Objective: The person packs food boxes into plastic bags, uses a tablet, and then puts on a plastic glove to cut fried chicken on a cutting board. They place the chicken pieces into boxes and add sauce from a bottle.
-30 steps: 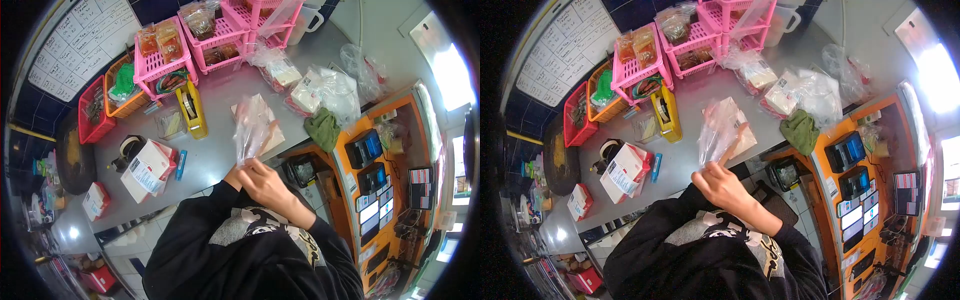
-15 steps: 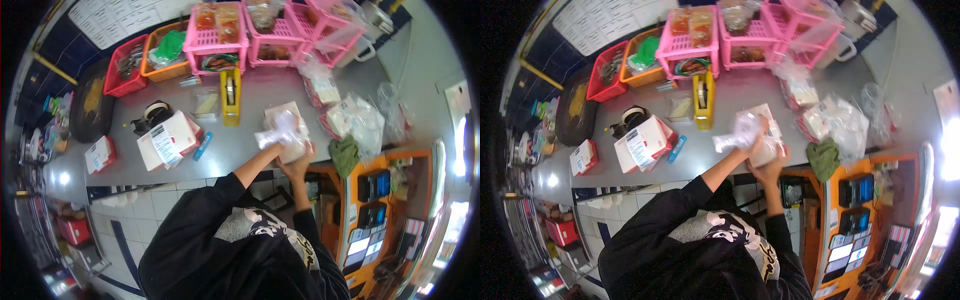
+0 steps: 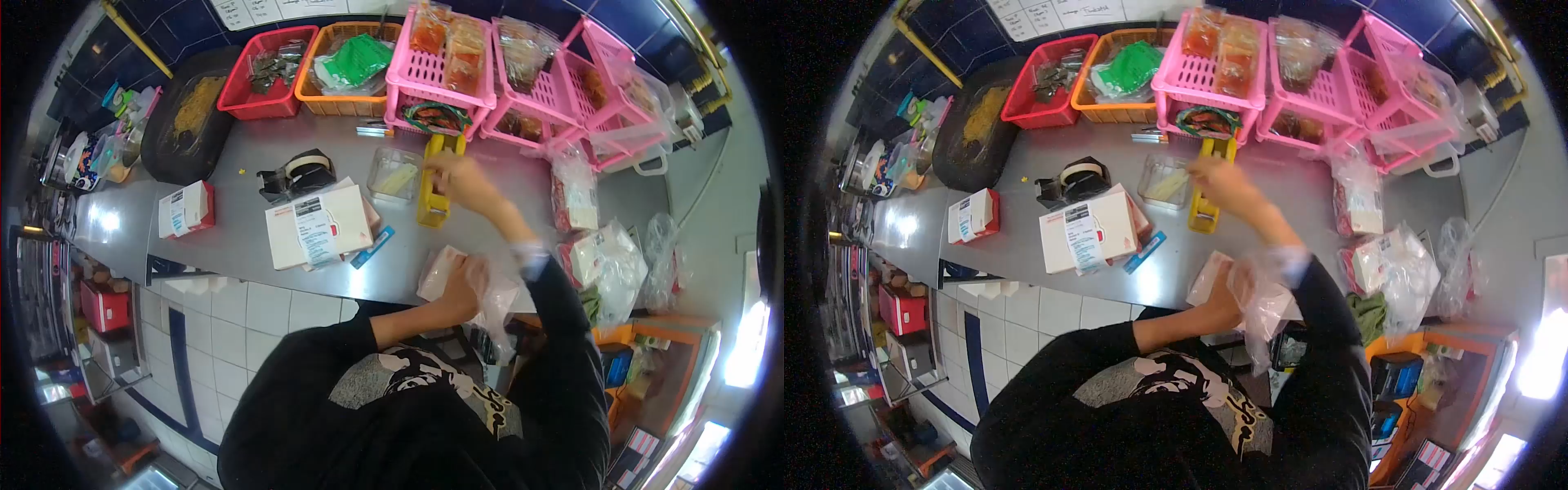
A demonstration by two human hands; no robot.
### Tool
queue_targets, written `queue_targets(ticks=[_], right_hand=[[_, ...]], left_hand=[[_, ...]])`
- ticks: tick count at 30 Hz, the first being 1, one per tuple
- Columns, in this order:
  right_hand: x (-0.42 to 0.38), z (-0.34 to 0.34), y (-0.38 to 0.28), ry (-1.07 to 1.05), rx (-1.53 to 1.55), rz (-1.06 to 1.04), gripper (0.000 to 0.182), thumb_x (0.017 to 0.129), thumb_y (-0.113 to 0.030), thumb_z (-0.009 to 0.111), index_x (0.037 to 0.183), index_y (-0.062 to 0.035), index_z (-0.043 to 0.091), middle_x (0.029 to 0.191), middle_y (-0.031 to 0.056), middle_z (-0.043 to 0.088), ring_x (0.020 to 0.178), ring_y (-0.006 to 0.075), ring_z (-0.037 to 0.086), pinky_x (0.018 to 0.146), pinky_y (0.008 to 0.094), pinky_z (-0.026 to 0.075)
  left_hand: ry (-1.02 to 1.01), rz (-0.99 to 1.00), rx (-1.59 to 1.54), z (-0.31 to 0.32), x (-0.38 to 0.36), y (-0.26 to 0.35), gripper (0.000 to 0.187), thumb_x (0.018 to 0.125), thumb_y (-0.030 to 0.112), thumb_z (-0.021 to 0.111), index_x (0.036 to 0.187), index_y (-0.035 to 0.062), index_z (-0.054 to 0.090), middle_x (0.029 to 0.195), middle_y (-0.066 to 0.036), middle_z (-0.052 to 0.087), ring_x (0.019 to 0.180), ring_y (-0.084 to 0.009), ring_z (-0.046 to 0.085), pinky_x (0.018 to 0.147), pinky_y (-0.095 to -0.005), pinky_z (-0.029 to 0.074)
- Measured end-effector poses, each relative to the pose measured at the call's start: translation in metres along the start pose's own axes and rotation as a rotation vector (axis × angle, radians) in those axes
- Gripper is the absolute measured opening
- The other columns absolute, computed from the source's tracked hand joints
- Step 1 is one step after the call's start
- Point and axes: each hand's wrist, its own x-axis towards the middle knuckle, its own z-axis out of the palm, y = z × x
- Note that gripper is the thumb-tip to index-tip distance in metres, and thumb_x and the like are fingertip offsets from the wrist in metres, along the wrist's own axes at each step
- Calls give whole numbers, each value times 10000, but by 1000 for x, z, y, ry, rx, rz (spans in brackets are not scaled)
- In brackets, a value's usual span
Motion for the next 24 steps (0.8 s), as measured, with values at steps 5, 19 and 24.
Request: queue_targets(ticks=[5, 19, 24], right_hand=[[69, 109, 27, -530, -580, -9, 130, 739, -51, 541, 818, -18, 638, 902, 128, 633, 821, 312, 625, 711, 411, 515], [25, 26, -5, -38, 351, 183, 60, 819, -32, 563, 866, -19, 529, 841, 88, 599, 813, 234, 622, 695, 330, 512], [-71, -28, -31, 642, 1301, 457, 72, 899, -43, 498, 967, -42, 476, 965, 122, 574, 849, 223, 619, 738, 316, 527]], left_hand=[[-97, 320, 545, 39, -22, -45, 259, 714, 221, 547, 882, 30, 594, 850, -141, 591, 898, -355, 525, 875, -466, 325], [-552, 106, -637, -33, -8, -62, 411, 809, 87, 528, 1211, 46, 455, 1100, -186, 565, 1033, -321, 546, 869, -409, 434], [-525, 286, -681, -62, 4, -61, 266, 748, 100, 602, 1008, 47, 589, 1044, -147, 596, 926, -319, 590, 849, -375, 453]])
